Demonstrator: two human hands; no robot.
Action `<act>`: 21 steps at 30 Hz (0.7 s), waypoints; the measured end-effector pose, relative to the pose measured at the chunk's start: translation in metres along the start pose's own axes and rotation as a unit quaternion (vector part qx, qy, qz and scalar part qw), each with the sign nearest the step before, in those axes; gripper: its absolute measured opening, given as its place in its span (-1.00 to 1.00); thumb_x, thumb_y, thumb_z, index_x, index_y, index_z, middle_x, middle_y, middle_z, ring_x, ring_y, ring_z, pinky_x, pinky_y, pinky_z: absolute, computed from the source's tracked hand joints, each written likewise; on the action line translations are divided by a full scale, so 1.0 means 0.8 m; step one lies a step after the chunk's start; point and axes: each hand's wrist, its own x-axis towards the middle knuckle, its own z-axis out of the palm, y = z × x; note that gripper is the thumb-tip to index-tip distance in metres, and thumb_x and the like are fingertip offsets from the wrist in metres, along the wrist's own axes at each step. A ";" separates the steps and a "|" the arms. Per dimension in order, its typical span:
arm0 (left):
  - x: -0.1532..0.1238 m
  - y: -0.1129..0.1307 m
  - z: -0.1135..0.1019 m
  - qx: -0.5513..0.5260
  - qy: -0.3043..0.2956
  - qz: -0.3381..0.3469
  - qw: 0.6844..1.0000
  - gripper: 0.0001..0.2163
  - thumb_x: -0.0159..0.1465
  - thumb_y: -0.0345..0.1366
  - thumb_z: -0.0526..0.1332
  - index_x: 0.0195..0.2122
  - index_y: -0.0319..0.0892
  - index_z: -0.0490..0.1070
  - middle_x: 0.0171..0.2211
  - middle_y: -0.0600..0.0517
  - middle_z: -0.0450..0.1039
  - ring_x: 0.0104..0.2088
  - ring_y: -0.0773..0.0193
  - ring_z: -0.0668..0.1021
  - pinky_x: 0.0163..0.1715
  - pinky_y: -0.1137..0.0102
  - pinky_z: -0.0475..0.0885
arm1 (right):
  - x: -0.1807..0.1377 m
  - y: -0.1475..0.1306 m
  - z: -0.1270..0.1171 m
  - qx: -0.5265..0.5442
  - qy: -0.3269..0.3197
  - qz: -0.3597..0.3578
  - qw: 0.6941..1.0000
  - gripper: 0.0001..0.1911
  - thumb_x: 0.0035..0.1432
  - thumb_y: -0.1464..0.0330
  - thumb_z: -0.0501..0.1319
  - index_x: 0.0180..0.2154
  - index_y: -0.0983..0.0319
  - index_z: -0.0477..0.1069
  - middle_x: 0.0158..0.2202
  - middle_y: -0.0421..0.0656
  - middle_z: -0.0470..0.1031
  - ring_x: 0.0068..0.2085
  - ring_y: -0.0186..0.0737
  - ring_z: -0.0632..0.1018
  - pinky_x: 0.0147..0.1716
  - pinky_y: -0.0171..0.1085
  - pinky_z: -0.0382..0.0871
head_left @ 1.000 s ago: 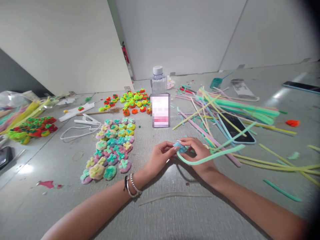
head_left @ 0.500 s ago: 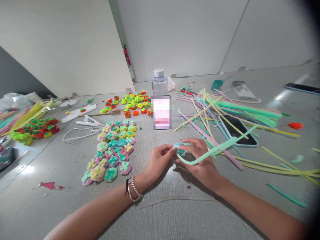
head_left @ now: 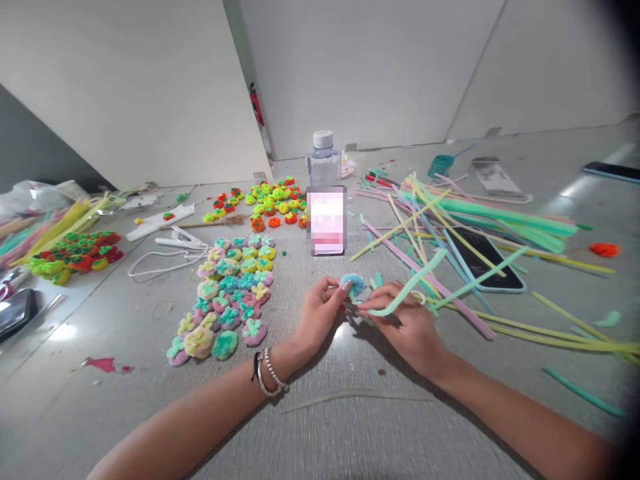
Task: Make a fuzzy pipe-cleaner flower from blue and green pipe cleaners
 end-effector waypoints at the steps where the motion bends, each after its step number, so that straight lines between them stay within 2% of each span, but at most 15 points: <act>1: 0.000 0.000 0.000 -0.007 -0.006 0.000 1.000 -0.69 0.14 -0.06 0.32 -0.34 -0.22 0.37 -0.59 0.12 0.40 -0.61 0.43 0.41 -0.57 0.50 0.28 | 0.000 0.000 0.000 0.000 0.003 0.004 1.000 -0.90 0.22 0.35 0.22 -0.25 0.08 0.52 -0.28 -0.16 0.51 -0.19 -0.14 0.52 -0.15 -0.09 0.41; 5: 0.000 0.000 0.001 -0.029 -0.015 -0.003 0.999 -0.69 0.14 -0.09 0.33 -0.26 -0.23 0.38 -0.57 0.09 0.46 -0.58 0.38 0.47 -0.53 0.48 0.33 | 0.001 0.000 0.000 0.011 0.003 0.024 1.000 -0.92 0.24 0.34 0.21 -0.28 0.09 0.50 -0.30 -0.18 0.52 -0.17 -0.14 0.51 -0.11 -0.10 0.38; 8: 0.001 -0.001 0.001 -0.030 -0.013 -0.009 0.999 -0.68 0.15 -0.11 0.33 -0.20 -0.25 0.42 -0.53 0.05 0.50 -0.56 0.38 0.48 -0.53 0.48 0.33 | 0.002 0.000 0.000 0.037 0.010 0.070 0.997 -0.92 0.25 0.31 0.20 -0.28 0.12 0.47 -0.30 -0.17 0.52 -0.17 -0.14 0.52 -0.11 -0.12 0.37; 11: 0.000 -0.001 0.001 -0.031 -0.021 -0.014 0.999 -0.63 0.16 -0.12 0.33 -0.11 -0.26 0.44 -0.47 0.00 0.54 -0.51 0.36 0.51 -0.51 0.47 0.33 | 0.004 0.000 -0.001 0.050 0.030 0.121 0.991 -0.88 0.27 0.28 0.17 -0.29 0.14 0.45 -0.29 -0.14 0.52 -0.20 -0.15 0.52 -0.20 -0.17 0.38; 15: -0.003 0.002 0.001 -0.035 -0.059 -0.004 0.998 -0.60 0.18 -0.20 0.32 0.02 -0.21 0.39 -0.45 0.03 0.55 -0.44 0.33 0.54 -0.42 0.46 0.38 | 0.005 -0.003 -0.003 0.040 0.051 0.152 0.986 -0.86 0.28 0.25 0.15 -0.30 0.14 0.42 -0.30 -0.14 0.51 -0.27 -0.18 0.52 -0.32 -0.22 0.36; 18: -0.005 0.002 0.001 -0.033 -0.087 0.021 0.995 -0.63 0.17 -0.26 0.34 0.01 -0.16 0.41 -0.37 0.03 0.55 -0.37 0.35 0.56 -0.38 0.47 0.40 | 0.006 -0.005 -0.004 0.041 0.066 0.169 0.983 -0.86 0.27 0.23 0.15 -0.30 0.13 0.40 -0.33 -0.17 0.50 -0.34 -0.23 0.50 -0.35 -0.25 0.36; 21: -0.005 0.000 0.001 -0.030 -0.098 0.018 0.995 -0.61 0.18 -0.26 0.33 0.04 -0.15 0.40 -0.29 -0.01 0.56 -0.32 0.30 0.58 -0.35 0.44 0.44 | 0.006 -0.005 -0.003 0.038 0.076 0.180 0.980 -0.84 0.27 0.21 0.14 -0.29 0.13 0.38 -0.33 -0.18 0.49 -0.35 -0.23 0.50 -0.36 -0.26 0.36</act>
